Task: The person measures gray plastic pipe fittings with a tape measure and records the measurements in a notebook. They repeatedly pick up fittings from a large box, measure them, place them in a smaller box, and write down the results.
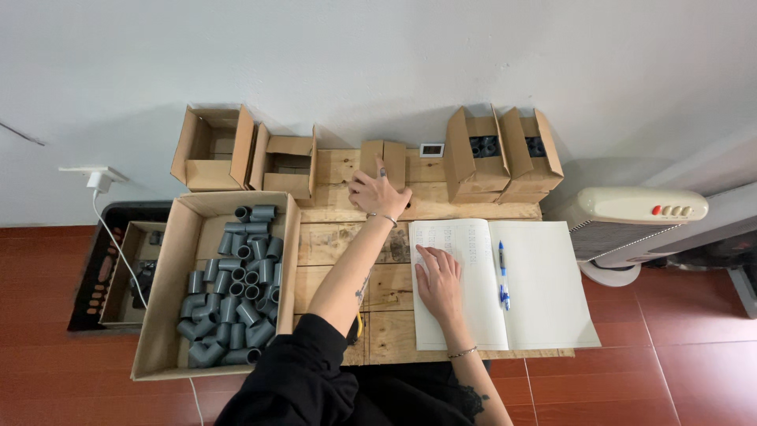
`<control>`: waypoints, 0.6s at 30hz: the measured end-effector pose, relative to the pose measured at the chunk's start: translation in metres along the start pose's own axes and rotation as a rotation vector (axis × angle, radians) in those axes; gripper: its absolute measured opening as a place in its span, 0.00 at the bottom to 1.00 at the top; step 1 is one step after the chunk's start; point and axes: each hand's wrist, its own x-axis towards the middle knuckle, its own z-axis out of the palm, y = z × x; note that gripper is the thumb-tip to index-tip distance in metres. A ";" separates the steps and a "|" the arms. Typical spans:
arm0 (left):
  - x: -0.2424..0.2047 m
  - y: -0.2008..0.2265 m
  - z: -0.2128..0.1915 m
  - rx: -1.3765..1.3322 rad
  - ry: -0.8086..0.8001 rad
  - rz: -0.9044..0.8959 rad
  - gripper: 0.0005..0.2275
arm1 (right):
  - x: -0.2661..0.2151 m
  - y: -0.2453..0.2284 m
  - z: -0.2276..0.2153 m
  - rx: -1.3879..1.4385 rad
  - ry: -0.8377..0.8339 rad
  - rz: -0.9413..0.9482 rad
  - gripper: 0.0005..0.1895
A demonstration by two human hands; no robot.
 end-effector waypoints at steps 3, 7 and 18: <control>0.014 0.008 0.005 0.008 0.013 -0.013 0.45 | 0.001 -0.004 -0.006 0.005 0.016 -0.010 0.19; 0.029 0.012 0.016 0.055 0.025 0.014 0.48 | 0.003 -0.006 -0.006 -0.004 0.008 0.000 0.19; 0.005 0.000 -0.043 0.011 0.035 0.151 0.49 | 0.002 -0.006 -0.006 0.024 0.031 0.010 0.17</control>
